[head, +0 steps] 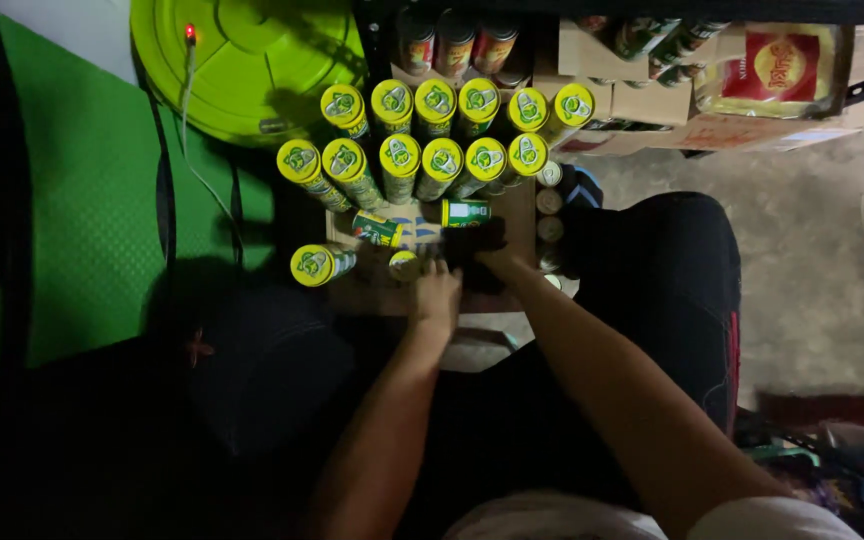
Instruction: Wiping individual canned goods with a cloth and organizing them on a metal shelf.
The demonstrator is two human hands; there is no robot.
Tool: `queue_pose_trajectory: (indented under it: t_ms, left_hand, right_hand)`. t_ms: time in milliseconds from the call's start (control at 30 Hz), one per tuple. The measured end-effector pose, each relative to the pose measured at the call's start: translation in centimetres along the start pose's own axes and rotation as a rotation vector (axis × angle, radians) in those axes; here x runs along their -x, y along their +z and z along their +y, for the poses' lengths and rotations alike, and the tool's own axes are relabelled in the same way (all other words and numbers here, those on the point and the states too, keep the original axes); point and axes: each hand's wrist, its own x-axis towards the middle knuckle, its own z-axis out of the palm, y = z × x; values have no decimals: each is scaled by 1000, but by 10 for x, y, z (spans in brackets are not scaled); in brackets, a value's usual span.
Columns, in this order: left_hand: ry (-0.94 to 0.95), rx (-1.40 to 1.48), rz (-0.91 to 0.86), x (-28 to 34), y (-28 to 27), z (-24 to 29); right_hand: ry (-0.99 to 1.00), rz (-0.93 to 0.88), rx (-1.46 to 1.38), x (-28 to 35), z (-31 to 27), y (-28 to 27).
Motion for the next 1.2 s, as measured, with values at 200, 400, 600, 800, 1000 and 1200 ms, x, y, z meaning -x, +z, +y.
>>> queue_pose_trajectory:
  t_ms: [200,400,600,800,1000,1200]
  left_hand:
    - [-61,275,-293,-1,-59,-6]
    - [-148,837,-670,-17,-169,-14]
    - [23,1681,-561,-16,-339,-6]
    - [-166,2456,-312,-3,-390,2]
    - [-349,2470,-88,-19,-339,16]
    - [-463,2432,-57,-19,-330,1]
  right_hand:
    - [-99,-45,494,162,-93,147]
    - [-53,39,315,236,-145,125]
    - [-41,-243,129,384,-218,108]
    - [-151,-316,-31,509,-271,148]
    - [-524,-284,-16,575,-289,215]
    - [-1489,-415,807,570,-243,238]
